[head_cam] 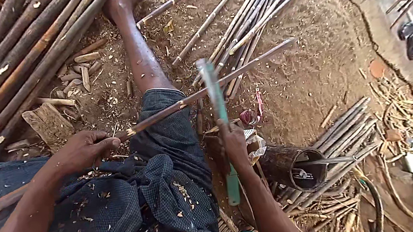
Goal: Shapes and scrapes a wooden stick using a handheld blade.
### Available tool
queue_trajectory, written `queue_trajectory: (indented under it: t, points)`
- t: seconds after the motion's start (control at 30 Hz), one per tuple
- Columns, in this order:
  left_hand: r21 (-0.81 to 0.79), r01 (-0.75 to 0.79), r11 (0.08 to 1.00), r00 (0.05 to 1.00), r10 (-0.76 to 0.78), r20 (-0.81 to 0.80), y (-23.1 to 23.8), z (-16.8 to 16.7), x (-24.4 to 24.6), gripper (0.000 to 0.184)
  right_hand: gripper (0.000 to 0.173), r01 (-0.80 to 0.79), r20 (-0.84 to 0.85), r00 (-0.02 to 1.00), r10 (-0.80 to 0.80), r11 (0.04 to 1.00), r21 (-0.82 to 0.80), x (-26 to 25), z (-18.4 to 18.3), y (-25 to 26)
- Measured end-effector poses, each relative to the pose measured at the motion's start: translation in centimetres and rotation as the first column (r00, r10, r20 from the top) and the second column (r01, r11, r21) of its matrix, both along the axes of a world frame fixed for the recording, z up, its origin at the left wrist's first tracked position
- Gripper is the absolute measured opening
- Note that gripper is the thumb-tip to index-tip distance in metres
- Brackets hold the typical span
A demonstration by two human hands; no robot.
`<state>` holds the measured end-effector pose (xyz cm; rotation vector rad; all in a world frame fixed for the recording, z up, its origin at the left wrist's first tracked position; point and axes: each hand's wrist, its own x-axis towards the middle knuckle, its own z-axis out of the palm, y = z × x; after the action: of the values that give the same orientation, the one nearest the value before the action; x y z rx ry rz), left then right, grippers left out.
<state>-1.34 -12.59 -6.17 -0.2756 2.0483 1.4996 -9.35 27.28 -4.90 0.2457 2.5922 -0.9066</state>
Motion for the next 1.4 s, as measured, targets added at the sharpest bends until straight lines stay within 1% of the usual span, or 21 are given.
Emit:
queue_trajectory:
  t: [0.03, 0.13, 0.2, 0.27, 0.3, 0.37, 0.43, 0.57, 0.6, 0.7, 0.73, 0.83, 0.87, 0.93, 1.0, 1.03, 1.1, 1.17, 1.27, 1.33, 1.4]
  points:
    - [0.019, 0.006, 1.000, 1.000, -0.007, 0.006, -0.1, -0.2, 0.1, 0.032, 0.053, 0.008, -0.006, 1.000, -0.008, 1.000, 0.001, 0.3, -0.1, -0.2]
    - [0.040, 0.021, 0.999, 1.000, -0.022, 0.022, -0.3, 0.2, 0.1, 0.033, 0.050, -0.362, 0.028, 0.932, 0.361, 0.924, 0.124, 3.0, 0.7, -1.9]
    - [0.018, -0.005, 1.000, 1.000, 0.005, -0.002, 0.3, 1.0, 0.2, 0.032, 0.052, -0.226, 0.065, 0.973, 0.220, 0.969, 0.101, 1.0, 1.4, -1.2]
    - [-0.133, -0.031, 0.991, 0.997, 0.022, -0.067, 0.8, 1.0, 0.6, 0.026, 0.056, 0.028, -0.006, 1.000, -0.028, 0.999, 0.045, -1.8, 0.7, 0.0]
    - [-0.244, -0.027, 0.969, 0.994, 0.001, -0.109, 1.0, 0.9, 1.0, 0.021, 0.057, 0.052, -0.016, 0.999, -0.051, 0.998, 0.033, -1.9, 0.6, -0.2]
    - [-0.409, -0.034, 0.912, 0.982, -0.046, -0.183, 1.4, 0.8, 1.6, 0.021, 0.052, -0.167, 0.069, 0.984, 0.163, 0.984, 0.061, 0.1, 2.1, -2.2]
    - [-0.465, -0.052, 0.884, 0.973, -0.061, -0.224, 1.8, 0.8, 2.1, 0.024, 0.050, -0.353, 0.125, 0.932, 0.341, 0.931, 0.090, 1.4, 2.6, -2.8]
    - [-0.546, -0.096, 0.832, 0.961, -0.066, -0.269, 2.5, 0.6, 2.7, 0.032, 0.054, 0.034, 0.060, 0.998, -0.032, 0.999, -0.032, -1.8, 0.6, -0.7]
    - [-0.566, -0.121, 0.815, 0.955, -0.061, -0.291, 2.7, 0.5, 2.9, 0.034, 0.054, 0.003, 0.070, 0.998, -0.002, 1.000, -0.015, -1.5, 0.9, -1.4]
    - [-0.582, -0.153, 0.799, 0.935, -0.074, -0.347, 3.3, 0.5, 3.4, 0.040, 0.050, -0.405, 0.182, 0.905, 0.384, 0.909, 0.098, 1.6, 3.2, -4.0]
    - [-0.581, -0.153, 0.799, 0.932, -0.079, -0.353, 3.4, 0.5, 3.3, 0.039, 0.051, -0.415, 0.171, 0.903, 0.393, 0.902, 0.118, 1.3, 3.3, -3.8]
    - [-0.595, -0.185, 0.782, 0.927, -0.063, -0.370, 3.7, 0.0, 3.4, 0.036, 0.056, -0.041, 0.053, 0.998, 0.038, 0.998, 0.048, -2.6, 1.6, -0.9]
    - [-0.602, -0.197, 0.774, 0.924, -0.058, -0.377, 3.8, 0.0, 3.7, 0.037, 0.056, 0.012, 0.042, 0.999, -0.013, 1.000, 0.023, -2.8, 1.0, -0.6]
    - [-0.601, -0.205, 0.772, 0.918, -0.061, -0.392, 3.7, 0.1, 3.8, 0.040, 0.051, -0.184, 0.116, 0.976, 0.182, 0.983, 0.000, -0.3, 2.1, -2.6]
    - [-0.583, -0.169, 0.795, 0.921, -0.083, -0.381, 3.7, 0.5, 3.6, 0.039, 0.049, -0.463, 0.228, 0.871, 0.436, 0.882, 0.085, 2.6, 3.3, -4.3]
    - [-0.578, -0.147, 0.803, 0.925, -0.096, -0.369, 3.6, 0.7, 3.2, 0.038, 0.050, -0.469, 0.219, 0.872, 0.438, 0.875, 0.115, 2.4, 3.7, -4.3]
    - [-0.611, -0.087, 0.787, 0.946, -0.127, -0.297, 2.9, 1.0, 2.5, 0.047, 0.051, -0.272, 0.087, 0.960, 0.265, 0.960, 0.072, 0.0, 3.5, -2.5]
    - [-0.643, -0.018, 0.766, 0.987, -0.089, -0.134, 2.2, 1.5, 1.9, 0.063, 0.052, -0.010, -0.034, 0.999, 0.006, 0.995, -0.103, -2.1, 2.4, -0.1]
    - [-0.583, 0.010, 0.812, 0.996, -0.059, -0.064, 1.5, 1.3, 0.2, 0.069, 0.047, 0.290, -0.070, 0.940, -0.334, 0.891, -0.350, -3.7, 1.0, 1.8]
    - [-0.528, 0.027, 0.849, 0.993, -0.083, -0.082, 1.2, 1.2, -0.6, 0.059, 0.050, 0.275, -0.095, 0.948, -0.304, 0.932, -0.238, -3.4, 0.4, 1.8]
    - [-0.503, 0.053, 0.863, 0.990, -0.110, -0.084, 0.8, 0.7, -0.9, 0.052, 0.053, 0.058, -0.007, 0.998, -0.058, 0.998, -0.026, -1.3, 0.5, 0.3]
